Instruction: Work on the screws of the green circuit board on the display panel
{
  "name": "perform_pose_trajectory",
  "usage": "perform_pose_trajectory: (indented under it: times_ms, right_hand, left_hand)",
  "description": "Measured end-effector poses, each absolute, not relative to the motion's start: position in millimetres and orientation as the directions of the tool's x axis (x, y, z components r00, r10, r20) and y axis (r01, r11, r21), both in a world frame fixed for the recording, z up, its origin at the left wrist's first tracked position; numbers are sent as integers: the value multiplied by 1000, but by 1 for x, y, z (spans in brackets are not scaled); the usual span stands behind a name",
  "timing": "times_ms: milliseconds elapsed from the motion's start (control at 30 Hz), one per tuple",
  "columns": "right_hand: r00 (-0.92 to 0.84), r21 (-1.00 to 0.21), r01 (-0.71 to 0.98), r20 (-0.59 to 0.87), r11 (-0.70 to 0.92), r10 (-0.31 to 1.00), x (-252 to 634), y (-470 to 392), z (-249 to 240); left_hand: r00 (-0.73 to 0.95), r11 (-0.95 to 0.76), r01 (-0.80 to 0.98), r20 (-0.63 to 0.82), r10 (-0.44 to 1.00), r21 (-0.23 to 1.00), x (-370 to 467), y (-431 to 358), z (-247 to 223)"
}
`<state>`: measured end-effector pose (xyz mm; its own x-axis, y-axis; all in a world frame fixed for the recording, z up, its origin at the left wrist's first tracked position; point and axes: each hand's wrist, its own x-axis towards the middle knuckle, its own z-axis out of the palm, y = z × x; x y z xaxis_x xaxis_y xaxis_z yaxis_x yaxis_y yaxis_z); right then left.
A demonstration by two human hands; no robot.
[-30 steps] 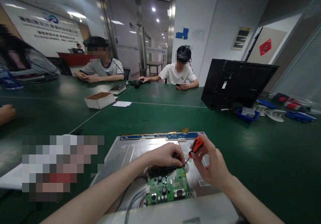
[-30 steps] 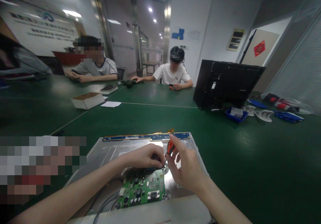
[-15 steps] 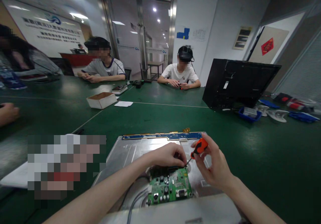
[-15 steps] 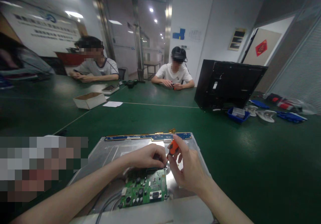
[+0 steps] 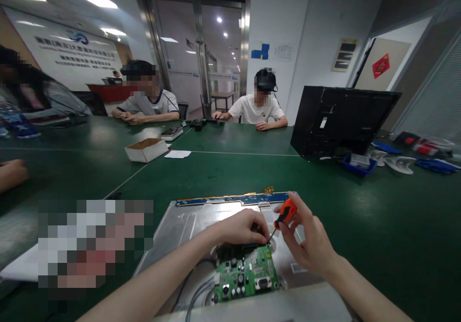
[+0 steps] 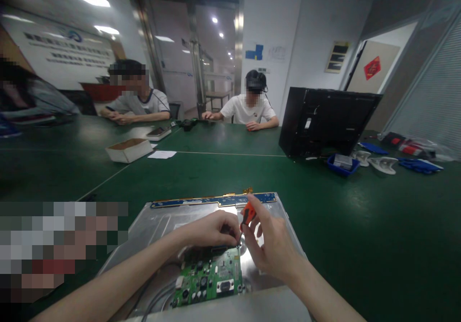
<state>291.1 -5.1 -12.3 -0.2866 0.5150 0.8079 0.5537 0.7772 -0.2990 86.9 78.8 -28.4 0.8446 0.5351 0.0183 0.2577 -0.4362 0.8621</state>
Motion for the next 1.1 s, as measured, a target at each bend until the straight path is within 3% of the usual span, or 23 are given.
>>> perform_pose_trajectory:
  times_ms: [300, 1100]
  right_hand:
    - [-257, -248, 572, 851, 782, 459, 288, -3, -9]
    - [-268, -313, 519, 824, 795, 499, 286, -4, -6]
  left_hand:
    - [855, -441, 243, 24, 518, 864, 87, 79, -26]
    - [848, -421, 263, 0, 530, 868, 87, 80, -28]
